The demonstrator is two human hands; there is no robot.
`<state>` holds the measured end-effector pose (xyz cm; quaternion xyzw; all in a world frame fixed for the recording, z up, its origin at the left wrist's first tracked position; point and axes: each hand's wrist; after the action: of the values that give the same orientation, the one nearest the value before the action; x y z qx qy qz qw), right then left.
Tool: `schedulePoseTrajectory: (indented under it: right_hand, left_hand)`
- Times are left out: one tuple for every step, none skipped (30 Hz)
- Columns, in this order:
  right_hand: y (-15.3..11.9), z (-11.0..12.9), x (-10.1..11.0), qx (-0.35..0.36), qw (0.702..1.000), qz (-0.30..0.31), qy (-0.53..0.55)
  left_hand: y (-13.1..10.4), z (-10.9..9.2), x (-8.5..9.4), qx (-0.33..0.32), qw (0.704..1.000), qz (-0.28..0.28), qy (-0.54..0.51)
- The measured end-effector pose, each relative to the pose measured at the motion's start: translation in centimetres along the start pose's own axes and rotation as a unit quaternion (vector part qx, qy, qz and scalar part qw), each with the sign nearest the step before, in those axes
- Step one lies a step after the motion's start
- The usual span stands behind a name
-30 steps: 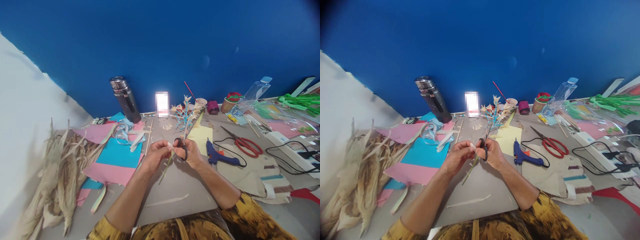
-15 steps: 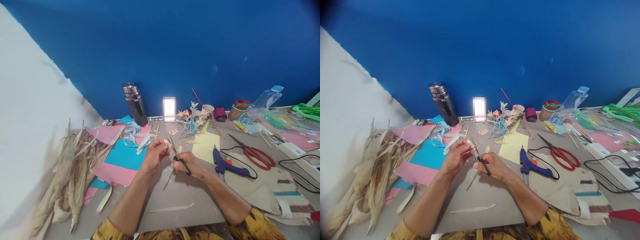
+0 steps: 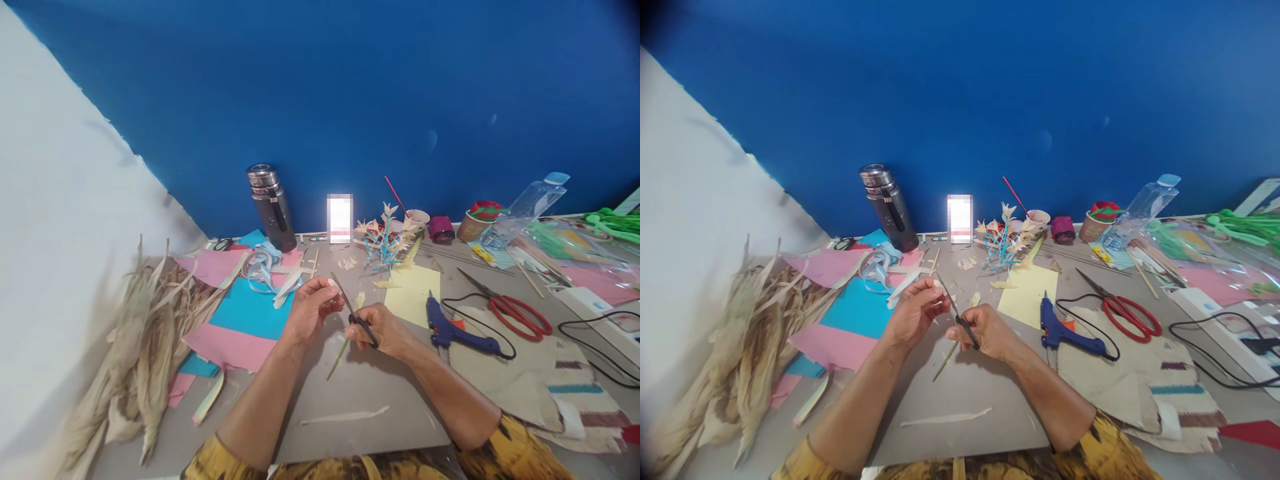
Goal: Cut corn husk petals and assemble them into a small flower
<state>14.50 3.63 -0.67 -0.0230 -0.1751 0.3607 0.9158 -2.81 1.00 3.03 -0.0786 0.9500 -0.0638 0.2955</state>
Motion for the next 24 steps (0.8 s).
schedulePoseTrajectory:
  right_hand:
    - [0.0, 0.0, -0.1, -0.004, 1.0, -0.003, 0.006]
    - [0.1, -0.1, -0.2, -0.008, 1.0, -0.006, 0.01]
    - [0.1, 0.0, -0.2, -0.012, 1.0, -0.013, 0.013]
    - [0.2, 0.0, -0.3, -0.015, 0.999, -0.023, 0.017]
    - [0.3, 0.2, -0.3, -0.016, 0.999, -0.041, 0.025]
    - [0.3, 0.3, -0.4, -0.014, 0.997, -0.068, 0.036]
    - [0.4, 0.5, -0.3, -0.011, 0.993, -0.104, 0.05]
    - [0.4, 0.7, -0.3, -0.006, 0.987, -0.146, 0.067]
    - [0.4, 0.9, -0.2, 0.0, 0.979, -0.187, 0.083]
    - [0.4, 1.1, -0.1, 0.008, 0.97, -0.223, 0.096]
    - [0.4, 1.3, 0.0, 0.016, 0.962, -0.253, 0.106]
    - [0.3, 1.4, 0.0, 0.026, 0.955, -0.273, 0.114]
    - [0.3, 1.5, 0.1, 0.034, 0.95, -0.286, 0.121]
    - [0.2, 1.6, 0.1, 0.041, 0.947, -0.292, 0.129]
    - [0.1, 1.5, 0.2, 0.046, 0.945, -0.294, 0.137]
    - [0.1, 1.5, 0.2, 0.049, 0.943, -0.293, 0.149]
    - [0.1, 1.3, 0.1, 0.053, 0.942, -0.289, 0.162]
    - [0.1, 1.2, 0.1, 0.059, 0.941, -0.282, 0.177]
    - [0.2, 1.0, 0.1, 0.068, 0.939, -0.276, 0.192]
    - [0.2, 0.8, 0.0, 0.078, 0.938, -0.268, 0.206]
    - [0.3, 0.7, 0.0, 0.087, 0.936, -0.263, 0.218]
    - [0.3, 0.6, 0.0, 0.092, 0.934, -0.26, 0.226]
    - [0.3, 0.6, 0.0, 0.09, 0.933, -0.262, 0.229]
    - [0.4, 0.6, 0.0, 0.083, 0.933, -0.267, 0.227]
  left_hand:
    - [0.0, 0.0, 0.1, 0.0, 1.0, 0.003, -0.007]
    - [0.1, 0.0, 0.1, 0.002, 1.0, 0.006, -0.015]
    - [0.1, 0.1, 0.2, 0.005, 1.0, 0.009, -0.023]
    - [0.1, 0.2, 0.2, 0.008, 0.999, 0.011, -0.031]
    - [0.2, 0.3, 0.2, 0.011, 0.999, 0.011, -0.04]
    - [0.2, 0.5, 0.2, 0.016, 0.999, 0.009, -0.049]
    - [0.2, 0.7, 0.1, 0.023, 0.998, 0.008, -0.058]
    - [0.2, 1.0, 0.0, 0.033, 0.997, 0.008, -0.064]
    - [0.2, 1.3, -0.2, 0.044, 0.997, 0.008, -0.068]
    - [0.1, 1.6, -0.4, 0.057, 0.996, 0.009, -0.071]
    - [0.1, 2.0, -0.5, 0.067, 0.995, 0.009, -0.072]
    - [0.0, 2.2, -0.7, 0.074, 0.995, 0.009, -0.07]
    - [-0.1, 2.5, -0.9, 0.077, 0.995, 0.01, -0.066]
    - [-0.2, 2.7, -1.0, 0.076, 0.995, 0.011, -0.061]
    - [-0.2, 2.8, -1.1, 0.073, 0.996, 0.014, -0.054]
    - [-0.3, 2.9, -1.1, 0.068, 0.996, 0.017, -0.046]
    - [-0.3, 3.0, -1.1, 0.061, 0.997, 0.017, -0.039]
    - [-0.3, 3.1, -1.1, 0.052, 0.998, 0.015, -0.034]
    - [-0.3, 3.1, -1.1, 0.041, 0.999, 0.01, -0.03]
    - [-0.3, 3.2, -1.1, 0.032, 0.999, 0.006, -0.027]
    - [-0.3, 3.2, -1.1, 0.024, 0.999, 0.003, -0.026]
    - [-0.3, 3.3, -1.1, 0.02, 0.999, 0.001, -0.025]
    - [-0.3, 3.3, -1.2, 0.019, 1.0, 0.0, -0.025]
    - [-0.4, 3.4, -1.3, 0.021, 1.0, 0.001, -0.024]
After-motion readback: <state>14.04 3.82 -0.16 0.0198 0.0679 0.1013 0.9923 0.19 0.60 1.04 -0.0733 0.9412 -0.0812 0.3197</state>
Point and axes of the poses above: each hand's wrist, its own y-axis towards the middle knuckle, its own x-axis out of the back of the hand, z = x × y, and after that the axes turned 7 degrees about -y, right-handed
